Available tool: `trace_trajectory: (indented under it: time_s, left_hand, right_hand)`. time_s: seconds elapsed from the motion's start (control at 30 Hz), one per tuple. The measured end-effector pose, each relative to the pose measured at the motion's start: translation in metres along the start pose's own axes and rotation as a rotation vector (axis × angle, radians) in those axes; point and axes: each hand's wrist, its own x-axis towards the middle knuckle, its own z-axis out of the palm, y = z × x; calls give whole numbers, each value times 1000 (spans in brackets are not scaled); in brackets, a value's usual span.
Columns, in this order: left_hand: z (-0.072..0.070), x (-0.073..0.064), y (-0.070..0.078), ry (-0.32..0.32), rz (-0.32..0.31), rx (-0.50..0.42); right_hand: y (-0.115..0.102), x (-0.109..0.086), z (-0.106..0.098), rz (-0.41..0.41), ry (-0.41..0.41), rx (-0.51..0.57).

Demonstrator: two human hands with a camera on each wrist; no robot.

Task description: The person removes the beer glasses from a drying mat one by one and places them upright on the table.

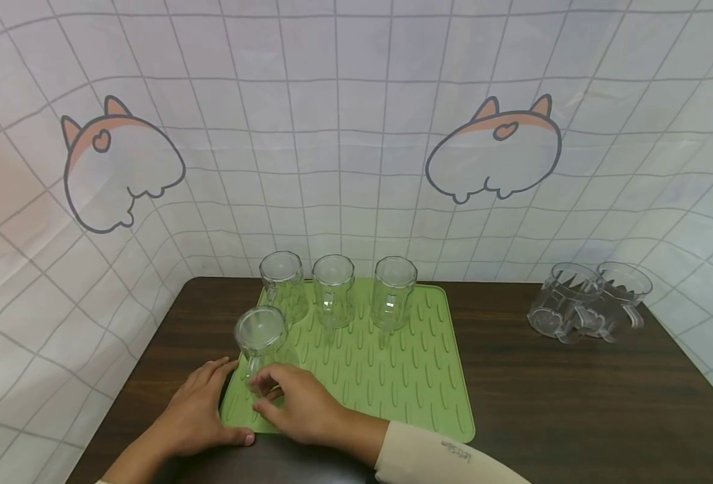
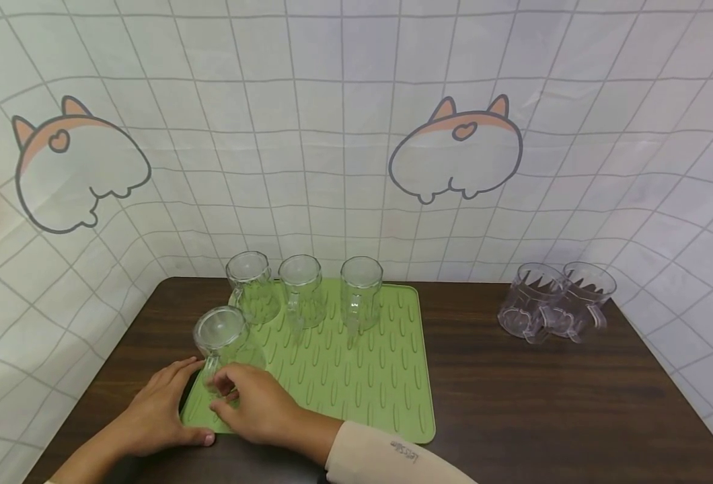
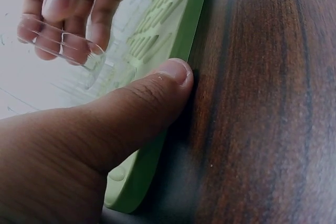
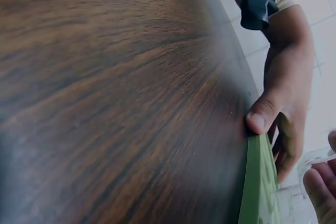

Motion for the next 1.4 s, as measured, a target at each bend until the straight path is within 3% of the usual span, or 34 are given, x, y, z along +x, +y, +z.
trace_trajectory:
  time_s: [0.37, 0.63, 0.9, 1.4]
  left_hand:
    - [0, 0, 0, 13, 7, 1]
    - [0, 0, 0, 23, 11, 0]
    - [-1, 0, 0, 15, 8, -4]
    - [1, 1, 0, 4, -3, 9]
  right_hand:
    - [1, 4, 7, -1, 135, -24]
    - [3, -1, -1, -32, 163, -45]
    - [1, -9, -15, -48, 171, 14]
    - [2, -39, -48, -54, 188, 7]
